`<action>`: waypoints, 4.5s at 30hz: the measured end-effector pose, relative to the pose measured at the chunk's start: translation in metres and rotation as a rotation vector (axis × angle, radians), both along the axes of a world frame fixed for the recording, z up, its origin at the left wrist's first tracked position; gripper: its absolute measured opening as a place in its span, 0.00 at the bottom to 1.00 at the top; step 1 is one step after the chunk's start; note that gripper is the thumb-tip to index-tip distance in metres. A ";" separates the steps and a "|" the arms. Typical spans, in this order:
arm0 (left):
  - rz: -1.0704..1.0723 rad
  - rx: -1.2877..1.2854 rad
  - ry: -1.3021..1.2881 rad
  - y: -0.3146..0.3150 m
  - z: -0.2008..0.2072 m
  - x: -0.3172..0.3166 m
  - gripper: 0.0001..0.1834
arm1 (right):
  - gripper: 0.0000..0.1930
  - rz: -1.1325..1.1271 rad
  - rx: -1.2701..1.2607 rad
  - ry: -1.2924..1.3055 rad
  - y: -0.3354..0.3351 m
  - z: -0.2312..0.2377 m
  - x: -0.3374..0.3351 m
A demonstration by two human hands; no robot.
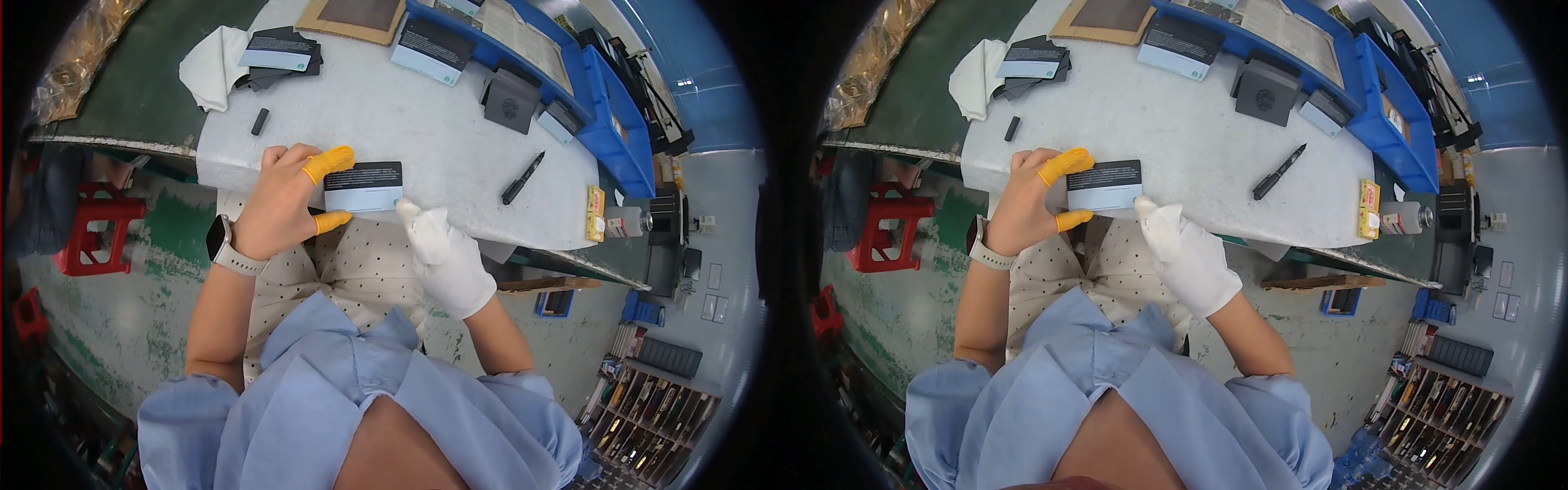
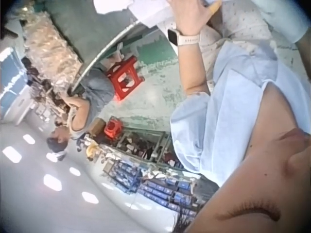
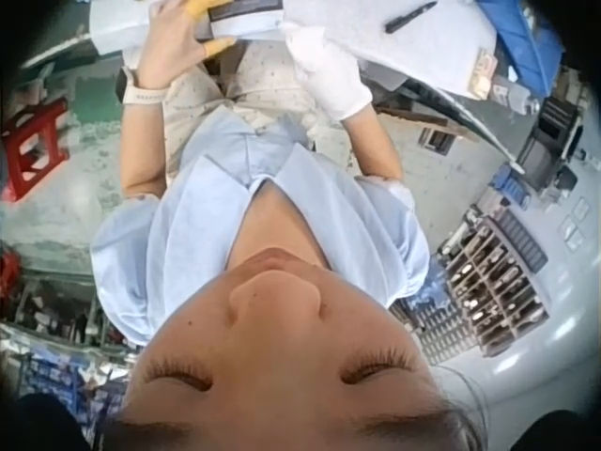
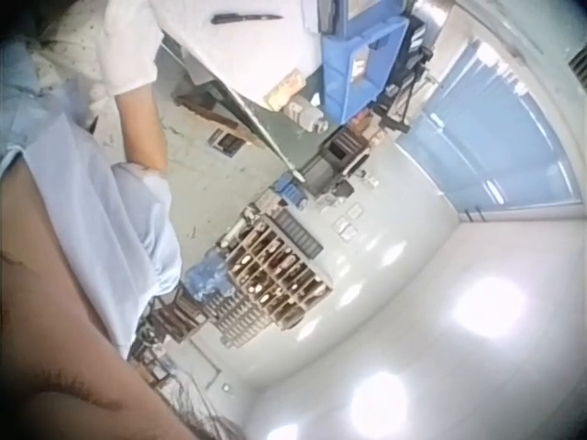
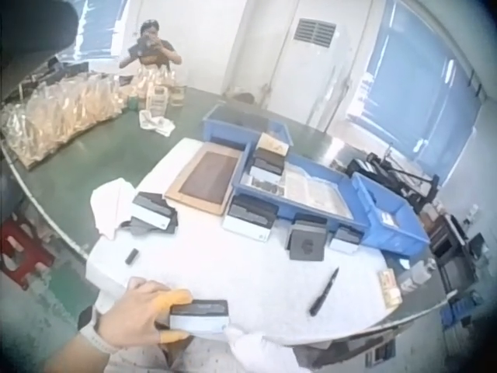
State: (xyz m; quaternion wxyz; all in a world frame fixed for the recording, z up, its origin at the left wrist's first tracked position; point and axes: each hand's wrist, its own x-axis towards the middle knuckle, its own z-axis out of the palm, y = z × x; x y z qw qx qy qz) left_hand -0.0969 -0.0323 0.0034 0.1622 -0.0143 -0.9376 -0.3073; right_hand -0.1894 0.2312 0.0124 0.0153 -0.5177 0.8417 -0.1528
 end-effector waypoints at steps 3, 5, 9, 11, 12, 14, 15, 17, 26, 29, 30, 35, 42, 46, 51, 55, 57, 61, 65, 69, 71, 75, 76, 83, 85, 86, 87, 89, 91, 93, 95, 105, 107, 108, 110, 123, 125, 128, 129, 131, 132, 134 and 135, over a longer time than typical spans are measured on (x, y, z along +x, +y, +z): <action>0.002 -0.009 0.011 -0.004 -0.006 0.000 0.35 | 0.30 0.019 0.127 -0.072 0.005 0.006 0.003; -0.014 -0.004 -0.001 -0.004 -0.004 0.000 0.35 | 0.30 0.048 0.144 -0.136 0.006 0.012 0.002; -0.017 0.015 -0.014 -0.004 -0.004 0.000 0.36 | 0.27 -0.007 0.081 -0.138 -0.003 0.011 -0.002; -0.021 0.039 0.017 -0.005 -0.005 0.001 0.36 | 0.27 -0.013 0.083 -0.113 -0.001 0.003 0.001; -0.017 0.040 0.017 -0.006 -0.005 0.000 0.36 | 0.27 0.005 0.132 -0.154 0.004 0.002 0.003; -0.033 0.010 0.019 -0.006 -0.005 0.000 0.35 | 0.28 0.026 0.182 -0.194 0.009 0.002 0.003; -0.032 0.011 0.021 -0.006 -0.005 0.000 0.35 | 0.28 0.043 0.192 -0.189 0.010 0.005 0.002; -0.035 0.031 0.008 -0.005 -0.005 -0.001 0.35 | 0.27 0.060 0.203 -0.183 0.007 0.012 0.001; -0.011 0.030 0.016 -0.005 -0.003 0.000 0.36 | 0.28 0.076 0.238 -0.244 0.010 0.007 -0.006; -0.029 0.070 0.018 -0.005 -0.005 0.003 0.37 | 0.24 0.085 -0.124 -0.114 0.007 0.011 -0.005; -0.034 0.067 0.022 -0.002 -0.005 0.003 0.37 | 0.22 -0.144 -0.326 -0.333 0.001 0.010 -0.004; 0.043 0.281 0.195 0.030 0.006 0.019 0.39 | 0.20 -0.543 -0.853 -0.590 -0.046 0.016 0.012; 0.096 0.372 0.220 0.048 0.010 0.040 0.38 | 0.18 -0.854 -0.874 -1.041 -0.042 0.044 -0.016; 0.045 0.338 0.162 0.052 0.019 0.042 0.39 | 0.14 0.077 -0.752 -0.209 -0.058 0.010 -0.023; 0.031 0.388 0.221 0.048 0.015 0.052 0.41 | 0.14 -0.727 -0.854 -0.959 -0.043 0.046 -0.037; 0.022 0.398 0.210 0.048 0.015 0.052 0.44 | 0.18 -0.610 -0.590 -0.989 -0.043 0.059 -0.016; 0.051 0.428 0.187 0.053 0.014 0.053 0.45 | 0.22 -0.329 -0.686 -0.939 -0.054 0.044 0.000; 0.152 0.373 0.227 0.048 0.010 0.061 0.48 | 0.24 -0.356 -0.775 -1.056 -0.057 0.046 0.001; 0.148 0.304 0.217 0.043 0.005 0.071 0.49 | 0.23 -0.340 -0.750 -1.071 -0.063 0.044 0.006; 0.180 0.368 0.284 0.042 0.002 0.074 0.49 | 0.23 -0.590 -0.790 -0.866 -0.067 0.061 0.003; 0.207 0.392 0.304 0.041 0.001 0.076 0.49 | 0.22 -0.812 -0.788 -0.829 -0.056 0.064 -0.003; 0.236 0.402 0.315 0.040 0.005 0.073 0.50 | 0.30 0.206 -0.385 0.065 -0.049 0.069 0.002; 0.231 0.405 0.304 0.041 0.006 0.071 0.50 | 0.26 0.212 -0.176 0.099 -0.053 0.073 0.006; 0.303 0.608 0.386 0.060 0.005 0.070 0.54 | 0.19 -0.020 -0.309 0.178 -0.067 0.045 0.012; 0.333 0.240 0.349 0.066 0.003 0.066 0.53 | 0.22 -0.452 -0.383 -0.586 -0.070 0.047 0.027; 0.333 0.199 0.331 0.070 -0.003 0.063 0.52 | 0.22 -0.489 -0.459 -0.890 -0.074 0.041 0.031; 0.330 0.198 0.331 0.071 -0.006 0.061 0.52 | 0.22 -0.521 -0.534 -1.200 -0.079 0.037 0.035; 0.331 0.183 0.399 0.071 -0.008 0.058 0.51 | 0.23 -0.490 -0.601 -1.349 -0.087 0.039 0.045; 0.325 0.167 0.408 0.068 -0.009 0.059 0.51 | 0.23 -0.458 -0.666 -1.498 -0.089 0.039 0.048; 0.318 0.121 0.380 0.066 -0.012 0.061 0.52 | 0.24 -0.331 -0.563 -1.313 -0.087 0.028 0.045; 0.283 0.180 0.285 0.062 -0.011 0.063 0.56 | 0.20 -0.373 -0.658 -1.196 -0.083 0.014 0.036; 0.135 0.304 0.056 0.054 0.002 0.072 0.62 | 0.20 0.150 -0.458 -0.076 -0.076 0.014 -0.003; 0.119 0.323 0.044 0.055 0.003 0.075 0.62 | 0.21 -0.230 -0.465 -0.436 -0.077 0.018 -0.005; 0.120 0.349 0.051 0.053 0.007 0.077 0.61 | 0.22 -0.613 -0.452 -0.786 -0.079 0.023 -0.007; 0.126 0.374 0.057 0.052 0.007 0.081 0.61 | 0.20 -0.638 -0.649 -0.894 -0.079 0.031 -0.019; 0.248 0.304 0.166 0.044 -0.008 0.082 0.45 | 0.24 -0.292 -0.623 -1.005 -0.082 0.027 0.012; 0.266 0.359 0.140 0.044 -0.005 0.084 0.44 | 0.24 -0.255 -0.587 -0.891 -0.083 0.033 0.008; 0.290 0.452 0.136 0.042 -0.005 0.088 0.42 | 0.18 -0.677 -0.770 -0.968 -0.086 0.051 -0.002; 0.296 0.487 0.155 0.041 -0.005 0.089 0.42 | 0.18 -0.676 -0.770 -0.966 -0.083 0.051 -0.006; 0.303 0.486 0.140 0.039 -0.004 0.090 0.42 | 0.21 -0.645 -0.815 -1.000 -0.076 0.051 -0.012; 0.311 0.481 0.122 0.038 -0.003 0.091 0.42 | 0.21 -0.644 -0.816 -0.999 -0.073 0.039 -0.010; 0.304 0.463 0.142 0.040 -0.001 0.087 0.41 | 0.26 -0.245 -0.669 -0.610 -0.067 0.008 -0.006; 0.301 0.444 0.158 0.040 -0.001 0.087 0.41 | 0.26 -0.245 -0.667 -0.610 -0.069 0.010 -0.003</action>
